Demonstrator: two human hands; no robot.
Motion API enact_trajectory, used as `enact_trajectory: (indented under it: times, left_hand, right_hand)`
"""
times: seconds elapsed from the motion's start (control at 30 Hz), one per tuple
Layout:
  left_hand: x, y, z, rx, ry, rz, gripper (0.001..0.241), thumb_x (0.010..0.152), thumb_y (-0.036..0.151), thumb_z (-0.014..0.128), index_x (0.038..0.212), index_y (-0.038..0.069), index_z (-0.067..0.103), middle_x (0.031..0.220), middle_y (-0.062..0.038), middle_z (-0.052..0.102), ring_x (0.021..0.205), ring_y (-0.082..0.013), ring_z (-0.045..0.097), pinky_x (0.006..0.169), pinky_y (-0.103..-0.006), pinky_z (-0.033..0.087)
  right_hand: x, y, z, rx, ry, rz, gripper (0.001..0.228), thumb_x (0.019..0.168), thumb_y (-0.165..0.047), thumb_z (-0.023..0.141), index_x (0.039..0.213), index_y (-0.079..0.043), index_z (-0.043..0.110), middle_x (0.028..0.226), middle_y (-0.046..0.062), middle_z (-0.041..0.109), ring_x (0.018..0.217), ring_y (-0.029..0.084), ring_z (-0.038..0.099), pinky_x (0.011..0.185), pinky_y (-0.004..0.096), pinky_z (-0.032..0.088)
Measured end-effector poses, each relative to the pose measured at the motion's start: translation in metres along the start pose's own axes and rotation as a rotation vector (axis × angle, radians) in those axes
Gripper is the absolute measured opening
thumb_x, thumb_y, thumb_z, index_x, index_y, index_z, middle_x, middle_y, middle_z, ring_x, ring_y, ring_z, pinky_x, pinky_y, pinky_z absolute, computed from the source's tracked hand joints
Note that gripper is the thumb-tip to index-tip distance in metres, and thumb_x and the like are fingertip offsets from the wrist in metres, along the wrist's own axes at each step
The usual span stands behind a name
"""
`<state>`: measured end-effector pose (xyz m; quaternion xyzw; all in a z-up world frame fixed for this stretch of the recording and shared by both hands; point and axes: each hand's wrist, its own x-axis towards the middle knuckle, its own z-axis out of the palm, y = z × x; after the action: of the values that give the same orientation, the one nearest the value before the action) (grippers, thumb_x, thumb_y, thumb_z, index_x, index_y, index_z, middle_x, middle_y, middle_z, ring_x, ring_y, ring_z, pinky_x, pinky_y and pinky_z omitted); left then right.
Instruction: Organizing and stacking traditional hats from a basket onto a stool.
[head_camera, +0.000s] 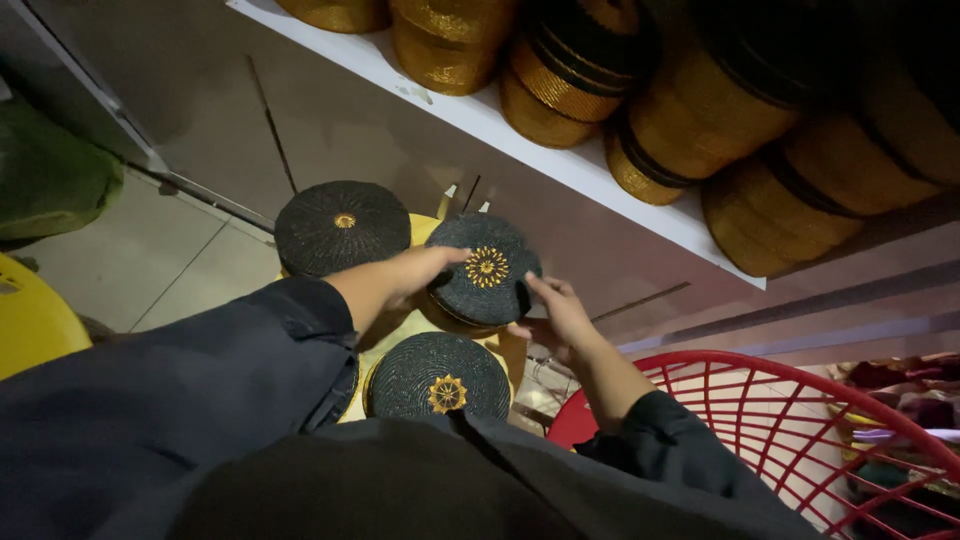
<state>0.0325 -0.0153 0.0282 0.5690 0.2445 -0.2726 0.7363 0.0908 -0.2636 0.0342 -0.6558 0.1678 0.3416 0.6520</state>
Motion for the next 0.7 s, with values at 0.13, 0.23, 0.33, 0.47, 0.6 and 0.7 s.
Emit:
enact_trajectory:
  times: [0.13, 0.23, 0.33, 0.47, 0.6, 0.7]
  left_hand:
    - [-0.033, 0.016, 0.006, 0.285, 0.169, -0.109, 0.089, 0.089, 0.073, 0.048, 0.152, 0.011, 0.042, 0.148, -0.015, 0.051, 0.128, -0.0306, 0.05, 0.096, -0.0515, 0.044]
    - [-0.046, 0.021, -0.002, 0.178, 0.265, 0.013, 0.105, 0.078, 0.085, 0.048, 0.144, 0.003, 0.054, 0.147, -0.027, 0.062, 0.138, -0.0483, 0.052, 0.112, -0.0629, 0.041]
    - [-0.071, 0.035, -0.013, 0.056, 0.353, 0.051, 0.115, 0.071, 0.09, 0.037, 0.157, 0.016, 0.022, 0.158, -0.011, 0.041, 0.127, -0.0349, 0.057, 0.101, -0.0509, 0.045]
    - [-0.088, 0.051, -0.041, -0.07, 0.329, 0.153, 0.108, 0.078, 0.092, 0.037, 0.147, 0.009, 0.043, 0.152, -0.015, 0.047, 0.124, -0.0281, 0.051, 0.1, -0.0459, 0.036]
    - [-0.132, 0.082, -0.04, 0.01, 0.233, 0.351, 0.087, 0.08, 0.082, 0.045, 0.132, 0.015, 0.064, 0.141, -0.01, 0.06, 0.123, -0.0239, 0.053, 0.106, -0.0447, 0.039]
    - [-0.153, 0.098, -0.04, -0.157, 0.234, 0.447, 0.059, 0.081, 0.066, 0.057, 0.122, 0.023, 0.061, 0.135, 0.001, 0.057, 0.126, -0.0224, 0.059, 0.103, -0.045, 0.051]
  right_hand:
    - [-0.026, -0.014, 0.005, -0.038, 0.018, -0.037, 0.056, 0.091, -0.041, 0.068, 0.132, -0.015, 0.042, 0.125, 0.013, 0.054, 0.103, 0.039, 0.068, 0.071, 0.047, 0.065]
    - [-0.038, -0.018, 0.01, -0.126, 0.057, -0.167, 0.045, 0.094, -0.046, 0.069, 0.123, -0.017, 0.049, 0.1, 0.014, 0.047, 0.083, 0.029, 0.055, 0.068, 0.05, 0.064]
    - [-0.052, -0.024, 0.019, -0.06, 0.08, -0.408, 0.034, 0.093, -0.045, 0.064, 0.111, -0.02, 0.05, 0.1, -0.007, 0.052, 0.079, 0.013, 0.051, 0.071, 0.046, 0.061]
    - [-0.075, -0.047, 0.036, 0.133, -0.076, -0.571, 0.03, 0.099, -0.044, 0.06, 0.099, -0.015, 0.056, 0.09, -0.006, 0.058, 0.079, 0.008, 0.054, 0.076, 0.036, 0.059]
    - [-0.032, -0.049, 0.02, 0.287, -0.303, -0.793, 0.035, 0.111, -0.037, 0.068, 0.092, -0.013, 0.052, 0.084, -0.006, 0.05, 0.077, 0.009, 0.046, 0.067, 0.027, 0.04]
    - [-0.093, -0.086, 0.059, 0.333, -0.235, -0.739, 0.032, 0.099, -0.044, 0.059, 0.097, -0.012, 0.062, 0.084, -0.007, 0.058, 0.077, 0.008, 0.053, 0.067, 0.026, 0.042]
